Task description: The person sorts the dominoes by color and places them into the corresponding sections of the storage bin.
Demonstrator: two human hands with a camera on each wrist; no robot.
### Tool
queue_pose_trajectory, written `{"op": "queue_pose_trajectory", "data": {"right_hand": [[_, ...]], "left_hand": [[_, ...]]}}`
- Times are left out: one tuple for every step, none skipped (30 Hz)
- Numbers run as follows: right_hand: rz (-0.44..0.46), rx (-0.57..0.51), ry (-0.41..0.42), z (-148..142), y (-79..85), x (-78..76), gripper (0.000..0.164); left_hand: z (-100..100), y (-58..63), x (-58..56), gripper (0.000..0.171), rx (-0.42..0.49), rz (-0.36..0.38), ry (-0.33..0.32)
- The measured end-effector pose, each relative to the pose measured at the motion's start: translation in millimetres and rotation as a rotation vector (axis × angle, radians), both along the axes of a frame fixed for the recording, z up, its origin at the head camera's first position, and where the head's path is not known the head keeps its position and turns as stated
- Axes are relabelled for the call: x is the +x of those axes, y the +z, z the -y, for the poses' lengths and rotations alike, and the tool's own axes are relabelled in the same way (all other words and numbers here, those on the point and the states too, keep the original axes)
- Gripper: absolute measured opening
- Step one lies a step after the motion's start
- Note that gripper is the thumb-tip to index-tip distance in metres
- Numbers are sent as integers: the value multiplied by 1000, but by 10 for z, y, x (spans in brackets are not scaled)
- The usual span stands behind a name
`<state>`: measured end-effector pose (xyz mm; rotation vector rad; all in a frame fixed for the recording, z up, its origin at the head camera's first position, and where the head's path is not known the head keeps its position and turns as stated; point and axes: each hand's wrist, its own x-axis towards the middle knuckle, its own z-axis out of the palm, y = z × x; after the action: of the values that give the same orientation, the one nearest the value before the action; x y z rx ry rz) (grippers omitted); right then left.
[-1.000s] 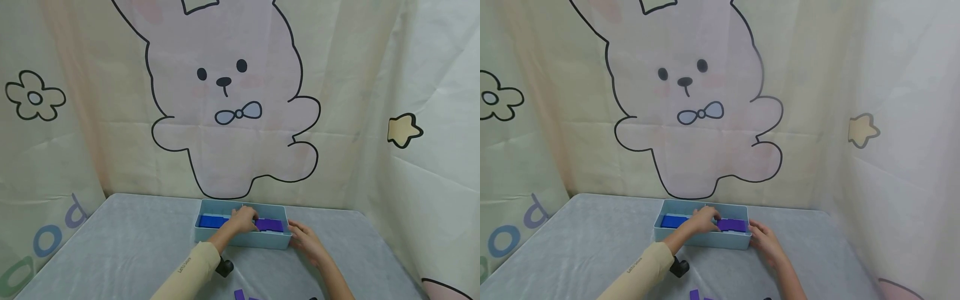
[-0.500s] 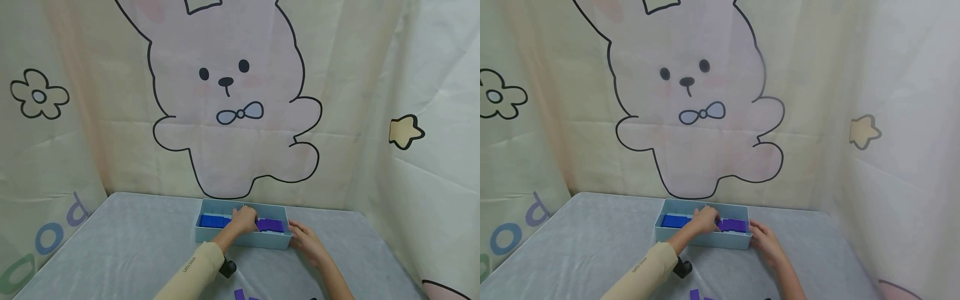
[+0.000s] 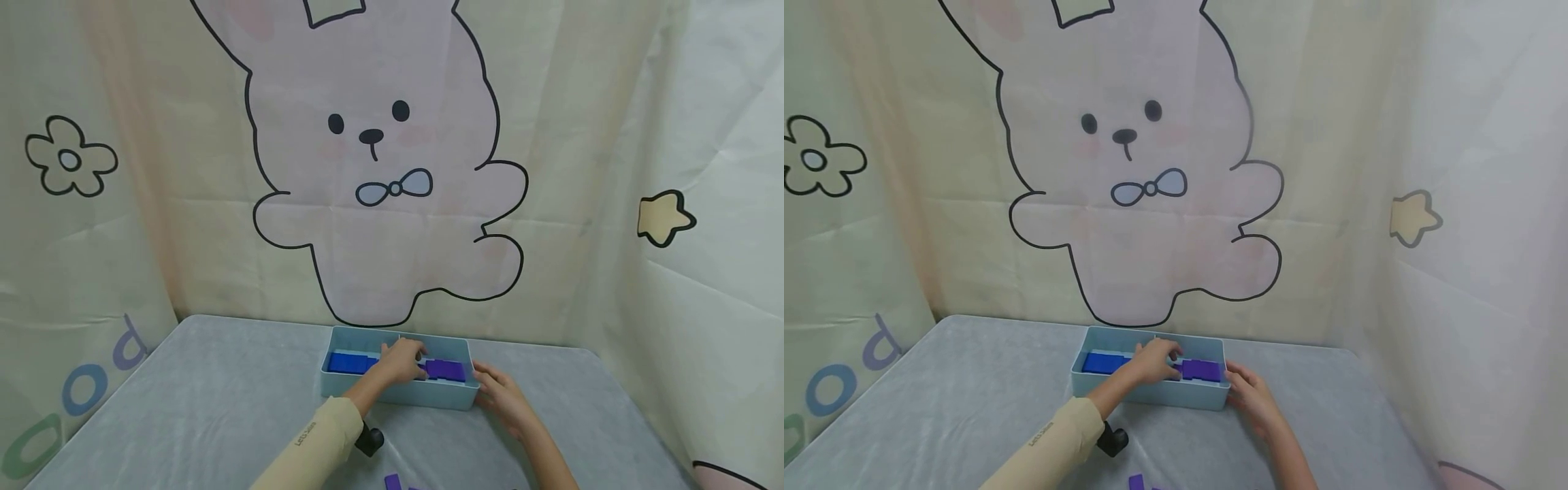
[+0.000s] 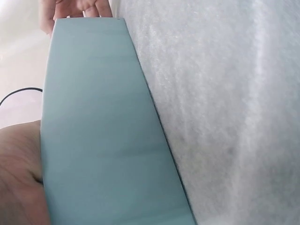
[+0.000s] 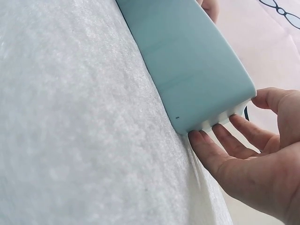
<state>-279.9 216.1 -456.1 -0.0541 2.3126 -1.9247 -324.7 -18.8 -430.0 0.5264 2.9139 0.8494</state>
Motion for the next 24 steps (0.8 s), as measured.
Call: {"op": "queue_pose_trajectory", "data": {"right_hand": [[2,0,2,-1,0,-4,56],[3,0,5,-3,0,-8,56],[4,2,8,-6,-3,-10,56],[4,3,13,-9,-3,-13,57],[4,4,16,-10,-3,-14,57],[5,6,18,-10,-3,-15,57],[5,6,19,-10,-2,-16,57],[4,5,18,-9,-3,-16,57],[4,4,16,-7,-4,-16,57],[3,3,14,-7,-5,-14,57],[2,1,10,-5,-5,-13,57],[2,-2,6,-3,-6,-12,56],[1,-4,3,-2,-6,-10,56],[2,-5,0,-1,-7,-9,56],[4,-4,0,0,-6,-9,56],[5,-5,0,1,-6,-10,56],[6,-4,-1,1,-7,-11,56],[8,-4,0,0,-8,-13,56],[9,-3,1,-1,-9,-15,56],[9,-2,2,-2,-10,-18,56],[9,-2,4,-3,-12,-19,56],[9,-2,3,-4,-13,-21,56],[9,-1,3,-6,-13,-21,57],[9,0,3,-7,-14,-21,56]], "left_hand": [[3,2,0,37,12,5,-2],[6,3,0,37,20,7,-4],[8,3,-1,38,25,7,-4],[10,1,-3,38,30,8,-6],[13,-2,-5,38,37,10,-8],[16,-4,-6,38,41,10,-10],[17,-3,-7,38,43,11,-11],[18,-5,-10,37,42,11,-12],[18,-7,-12,37,36,11,-10],[17,-7,-14,37,30,9,-9],[15,-6,-13,37,23,8,-7],[12,-5,-12,36,11,5,-4],[9,-3,-11,36,-1,3,-1],[7,-3,-10,35,-10,1,1],[5,-2,-8,35,-17,1,3],[4,0,-6,35,-20,2,4],[3,0,-5,34,-21,7,4],[5,3,-2,34,-19,7,4],[7,7,0,33,-14,8,3],[9,10,2,33,-8,9,1],[11,14,4,32,-3,12,2],[12,18,7,32,1,13,2],[13,22,10,32,5,14,2],[12,24,14,31,8,11,1]]}}
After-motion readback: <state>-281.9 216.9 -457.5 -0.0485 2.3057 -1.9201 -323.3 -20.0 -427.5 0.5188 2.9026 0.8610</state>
